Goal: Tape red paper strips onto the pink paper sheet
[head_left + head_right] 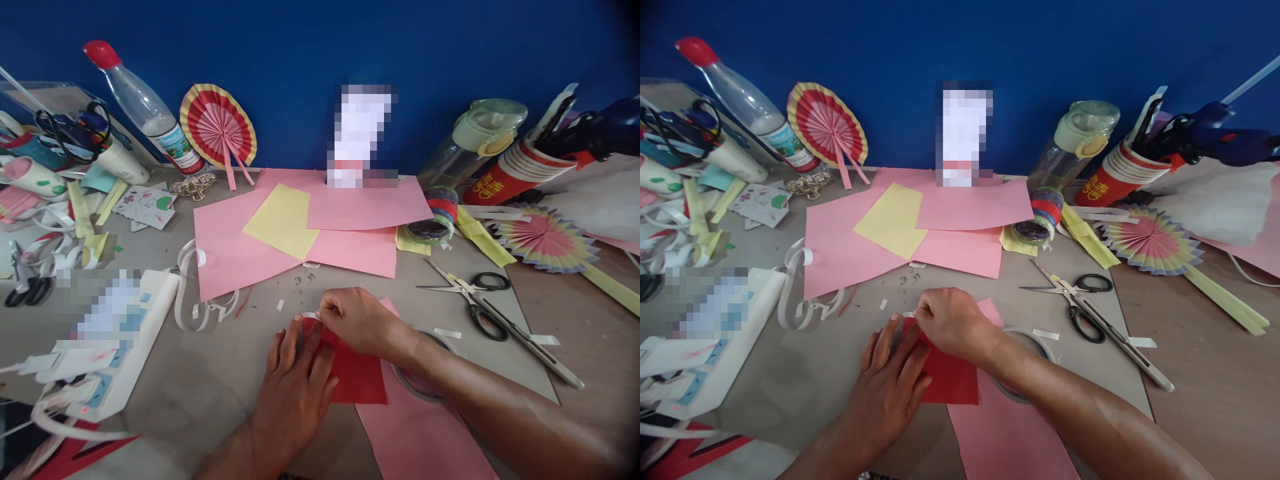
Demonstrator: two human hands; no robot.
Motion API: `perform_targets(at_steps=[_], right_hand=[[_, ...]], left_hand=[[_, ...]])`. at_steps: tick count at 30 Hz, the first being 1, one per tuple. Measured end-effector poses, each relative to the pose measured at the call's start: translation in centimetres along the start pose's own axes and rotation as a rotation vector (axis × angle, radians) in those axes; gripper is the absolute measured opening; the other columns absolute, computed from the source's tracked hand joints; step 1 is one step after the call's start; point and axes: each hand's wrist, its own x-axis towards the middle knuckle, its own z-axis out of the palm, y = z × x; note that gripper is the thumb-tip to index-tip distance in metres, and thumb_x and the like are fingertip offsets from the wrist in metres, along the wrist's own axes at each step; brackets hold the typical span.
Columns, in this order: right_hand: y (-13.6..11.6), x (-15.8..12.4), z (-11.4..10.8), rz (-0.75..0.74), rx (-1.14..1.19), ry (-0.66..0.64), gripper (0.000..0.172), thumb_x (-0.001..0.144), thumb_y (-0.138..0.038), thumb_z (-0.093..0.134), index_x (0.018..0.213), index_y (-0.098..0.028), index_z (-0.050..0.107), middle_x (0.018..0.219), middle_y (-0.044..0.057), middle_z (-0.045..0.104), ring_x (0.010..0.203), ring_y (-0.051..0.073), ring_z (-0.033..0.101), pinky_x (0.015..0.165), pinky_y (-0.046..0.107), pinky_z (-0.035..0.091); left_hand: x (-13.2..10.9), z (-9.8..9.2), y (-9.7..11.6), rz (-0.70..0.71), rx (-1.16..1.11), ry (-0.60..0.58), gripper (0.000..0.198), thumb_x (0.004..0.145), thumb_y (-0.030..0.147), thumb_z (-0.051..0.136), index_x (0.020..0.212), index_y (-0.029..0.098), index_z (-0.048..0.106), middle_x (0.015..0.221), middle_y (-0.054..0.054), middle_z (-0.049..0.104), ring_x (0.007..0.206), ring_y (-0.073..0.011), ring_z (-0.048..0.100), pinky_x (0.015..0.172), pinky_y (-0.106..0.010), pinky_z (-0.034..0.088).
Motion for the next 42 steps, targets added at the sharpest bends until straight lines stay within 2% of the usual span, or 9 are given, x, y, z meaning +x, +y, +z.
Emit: perform_targets(at_steps=[6, 15, 28, 42], right_hand=[[-0.06, 0.02, 0.07, -0.01, -0.044, 0.009, 0.023, 0.076, -0.019, 0.044, 0.054, -0.018, 0.041, 0.05, -0.006, 0.041, 0.048, 0.007, 0.029, 0.047, 0.023, 0.019], [-0.22, -0.05, 0.04, 0.011, -0.087, 0.0, 0.022, 0.078, -0.019, 0.044, 0.057, -0.018, 0.05, 0.052, -0.005, 0.045, 0.049, 0.008, 0.028, 0.047, 0.022, 0.02], [-0.34, 0.0, 0.17, 0.008, -0.226, -0.022, 0.024, 0.085, -0.022, 0.044, 0.068, -0.017, 0.061, 0.059, -0.002, 0.056, 0.05, 0.009, 0.036, 0.048, 0.023, 0.022], [-0.3, 0.02, 0.44, -0.055, -0.348, 0.002, 0.024, 0.088, -0.021, 0.043, 0.072, -0.018, 0.061, 0.066, 0.003, 0.064, 0.056, 0.013, 0.051, 0.049, 0.026, 0.025]], left_hand=[[0.05, 0.01, -0.05, 0.0, -0.002, -0.032, 0.025, 0.088, 0.033, 0.049, 0.108, 0.024, 0.061, 0.132, -0.002, 0.056, 0.134, -0.0332, 0.031, 0.105, -0.048, 0.026], [0.07, 0.15, -0.25, 0.024, 0.002, -0.036, 0.025, 0.089, 0.033, 0.048, 0.109, 0.024, 0.06, 0.133, -0.003, 0.055, 0.133, -0.0309, 0.035, 0.107, -0.047, 0.022], [0.53, -0.37, -0.29, 0.066, 0.051, -0.044, 0.027, 0.091, 0.03, 0.043, 0.111, 0.022, 0.059, 0.132, -0.005, 0.056, 0.131, -0.0284, 0.038, 0.109, -0.047, 0.021], [0.11, 0.26, -0.3, 0.034, -0.01, -0.033, 0.029, 0.09, 0.033, 0.048, 0.115, 0.024, 0.059, 0.133, -0.006, 0.054, 0.132, -0.0276, 0.038, 0.112, -0.048, 0.012]])
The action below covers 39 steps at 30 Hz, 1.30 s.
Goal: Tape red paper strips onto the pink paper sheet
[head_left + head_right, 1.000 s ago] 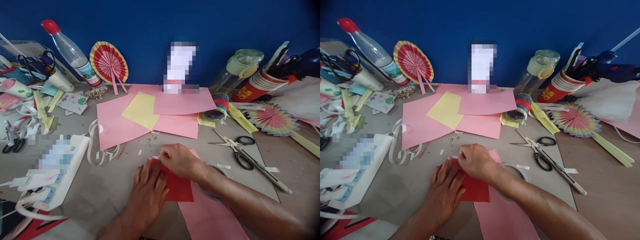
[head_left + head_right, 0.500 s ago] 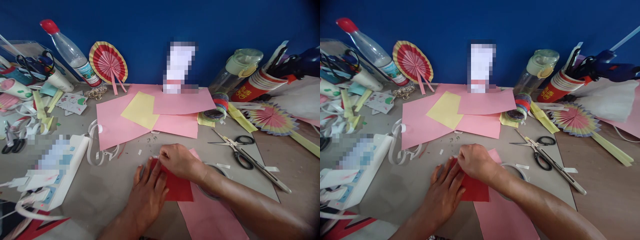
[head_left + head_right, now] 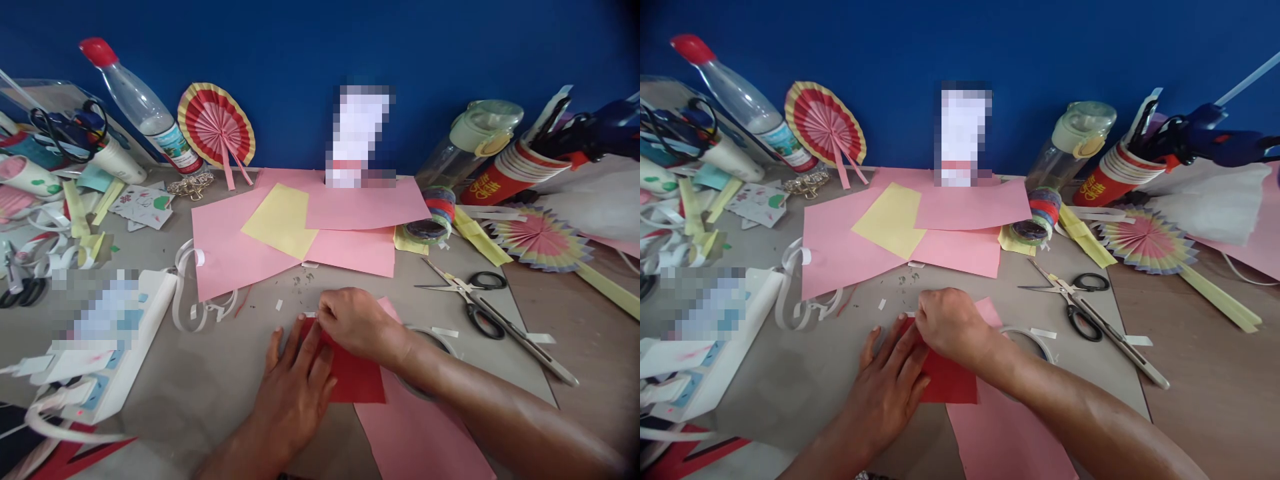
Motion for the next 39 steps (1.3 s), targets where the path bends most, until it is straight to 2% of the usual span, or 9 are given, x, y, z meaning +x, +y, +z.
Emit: perform_targets(at_steps=[7, 12, 15, 24, 39], right_hand=[[0.29, 0.06, 0.76, -0.107, -0.142, 0.006, 0.021, 0.087, -0.014, 0.045, 0.074, -0.017, 0.061, 0.074, 0.006, 0.066, 0.062, 0.016, 0.056, 0.05, 0.028, 0.026], [0.17, 0.1, 0.68, -0.089, -0.127, 0.0, 0.019, 0.087, -0.015, 0.046, 0.076, -0.017, 0.062, 0.074, 0.006, 0.066, 0.063, 0.016, 0.057, 0.051, 0.028, 0.028], [0.26, 0.11, 0.75, -0.115, -0.138, -0.007, 0.017, 0.084, -0.013, 0.048, 0.075, -0.016, 0.062, 0.075, 0.006, 0.066, 0.064, 0.017, 0.057, 0.051, 0.028, 0.027], [0.55, -0.07, 1.0, -0.116, -0.128, 0.01, 0.016, 0.085, -0.013, 0.049, 0.074, -0.017, 0.061, 0.076, 0.006, 0.065, 0.065, 0.017, 0.055, 0.052, 0.028, 0.027], [0.68, -0.33, 0.85, -0.079, -0.173, 0.036, 0.02, 0.086, -0.015, 0.046, 0.075, -0.018, 0.062, 0.075, 0.006, 0.066, 0.065, 0.019, 0.057, 0.05, 0.029, 0.027]], left_hand=[[-0.02, -0.14, 0.05, -0.024, -0.001, 0.015, 0.029, 0.089, 0.033, 0.049, 0.114, 0.024, 0.06, 0.129, -0.013, 0.054, 0.129, -0.0267, 0.043, 0.111, -0.049, 0.017], [0.1, -0.4, 0.05, -0.008, 0.03, 0.008, 0.03, 0.089, 0.033, 0.049, 0.115, 0.023, 0.058, 0.139, -0.016, 0.044, 0.129, -0.0287, 0.042, 0.105, -0.047, 0.029], [0.24, -0.53, 0.06, 0.009, 0.049, 0.004, 0.029, 0.088, 0.031, 0.048, 0.114, 0.022, 0.058, 0.137, -0.016, 0.046, 0.128, -0.0292, 0.043, 0.102, -0.047, 0.032], [0.17, -0.24, 0.12, -0.013, 0.033, 0.017, 0.029, 0.088, 0.031, 0.047, 0.114, 0.023, 0.06, 0.135, -0.015, 0.049, 0.127, -0.0298, 0.045, 0.1, -0.045, 0.034], [0.01, -0.3, 0.15, -0.023, 0.029, -0.013, 0.027, 0.089, 0.031, 0.047, 0.111, 0.024, 0.059, 0.138, -0.012, 0.048, 0.132, -0.0275, 0.038, 0.099, -0.043, 0.032]])
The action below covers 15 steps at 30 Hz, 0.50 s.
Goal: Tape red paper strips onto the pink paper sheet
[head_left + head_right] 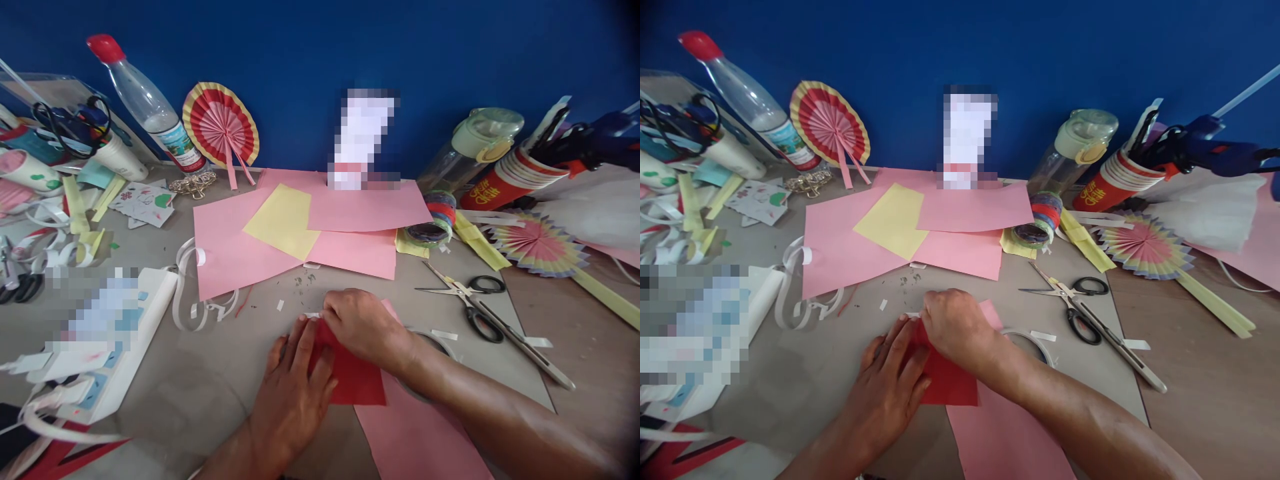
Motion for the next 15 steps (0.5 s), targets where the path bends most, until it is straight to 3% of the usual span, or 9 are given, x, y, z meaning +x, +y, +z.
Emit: perform_targets(at_steps=[8, 15], right_hand=[[0.0, 0.0, -0.5, 0.101, 0.092, 0.004, 0.023, 0.088, -0.021, 0.043, 0.073, -0.019, 0.061, 0.071, 0.003, 0.065, 0.061, 0.015, 0.054, 0.05, 0.027, 0.024], [0.0, 0.2, -1.6, 0.167, 0.209, -0.065, 0.025, 0.086, -0.027, 0.042, 0.072, -0.02, 0.061, 0.065, 0.0, 0.063, 0.055, 0.011, 0.047, 0.049, 0.024, 0.023]], left_hand=[[0.0, 0.0, 0.0, 0.002, 0.001, -0.001, 0.027, 0.09, 0.031, 0.045, 0.112, 0.024, 0.059, 0.139, -0.012, 0.047, 0.13, -0.0286, 0.041, 0.096, -0.043, 0.033], [0.1, 0.0, -0.1, 0.034, 0.037, 0.007, 0.024, 0.091, 0.032, 0.044, 0.107, 0.025, 0.06, 0.139, -0.002, 0.049, 0.132, -0.0271, 0.037, 0.092, -0.041, 0.034]])
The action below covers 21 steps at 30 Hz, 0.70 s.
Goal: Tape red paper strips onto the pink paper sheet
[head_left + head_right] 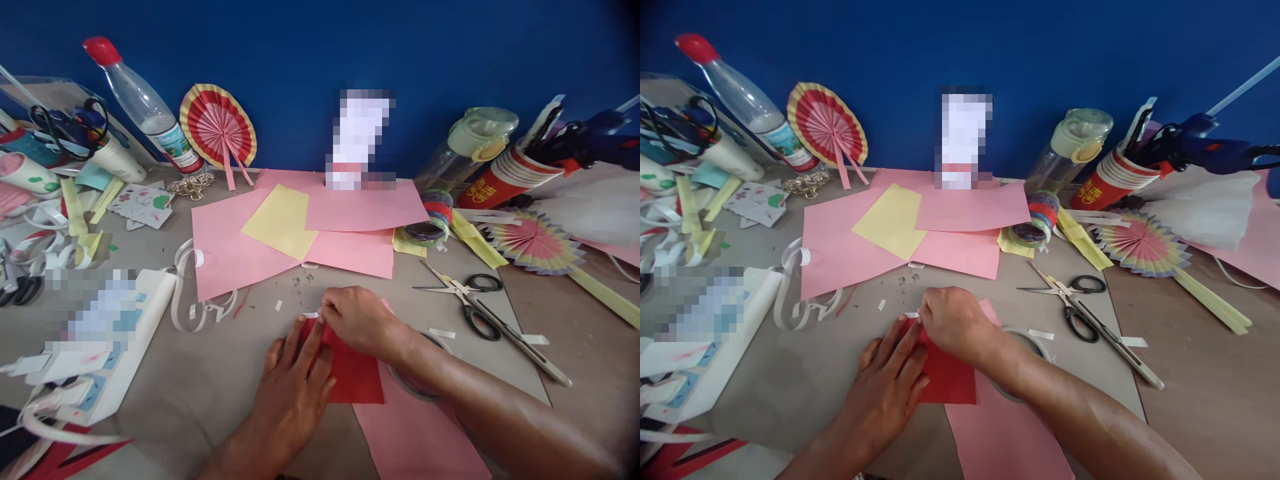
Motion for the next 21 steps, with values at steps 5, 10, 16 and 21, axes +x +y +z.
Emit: perform_targets(at_steps=[5, 10, 16, 21], right_hand=[[0.26, 0.08, 0.16, 0.025, 0.1, 0.008, 0.024, 0.084, -0.026, 0.043, 0.068, -0.02, 0.061, 0.061, -0.003, 0.059, 0.052, 0.009, 0.041, 0.048, 0.023, 0.022], [0.13, -0.06, 0.06, 0.023, 0.177, 0.027, 0.023, 0.08, -0.024, 0.045, 0.064, -0.02, 0.06, 0.055, -0.004, 0.055, 0.051, 0.008, 0.037, 0.049, 0.021, 0.022], [-0.15, -0.19, -0.47, 0.008, 0.268, 0.006, 0.022, 0.08, -0.021, 0.047, 0.062, -0.018, 0.06, 0.054, -0.005, 0.052, 0.051, 0.007, 0.036, 0.049, 0.021, 0.023], [0.15, -0.13, -0.37, -0.009, 0.299, -0.008, 0.022, 0.08, -0.024, 0.047, 0.062, -0.018, 0.058, 0.056, -0.005, 0.052, 0.052, 0.007, 0.038, 0.049, 0.02, 0.024]], left_hand=[[0.03, -0.09, -0.06, 0.001, 0.002, -0.04, 0.025, 0.091, 0.034, 0.044, 0.108, 0.025, 0.061, 0.137, -0.003, 0.052, 0.133, -0.0282, 0.034, 0.093, -0.041, 0.034], [-0.07, 0.08, 0.0, 0.0, 0.005, -0.048, 0.026, 0.09, 0.035, 0.045, 0.11, 0.026, 0.06, 0.136, -0.002, 0.052, 0.135, -0.0281, 0.032, 0.096, -0.041, 0.033], [-0.02, 0.03, 0.06, -0.002, 0.008, -0.042, 0.027, 0.09, 0.034, 0.045, 0.112, 0.026, 0.059, 0.137, -0.001, 0.052, 0.135, -0.028, 0.031, 0.097, -0.041, 0.032], [-0.05, 0.03, 0.02, -0.001, 0.013, -0.055, 0.026, 0.091, 0.035, 0.045, 0.111, 0.026, 0.059, 0.139, 0.0, 0.049, 0.136, -0.0281, 0.03, 0.097, -0.042, 0.032]])
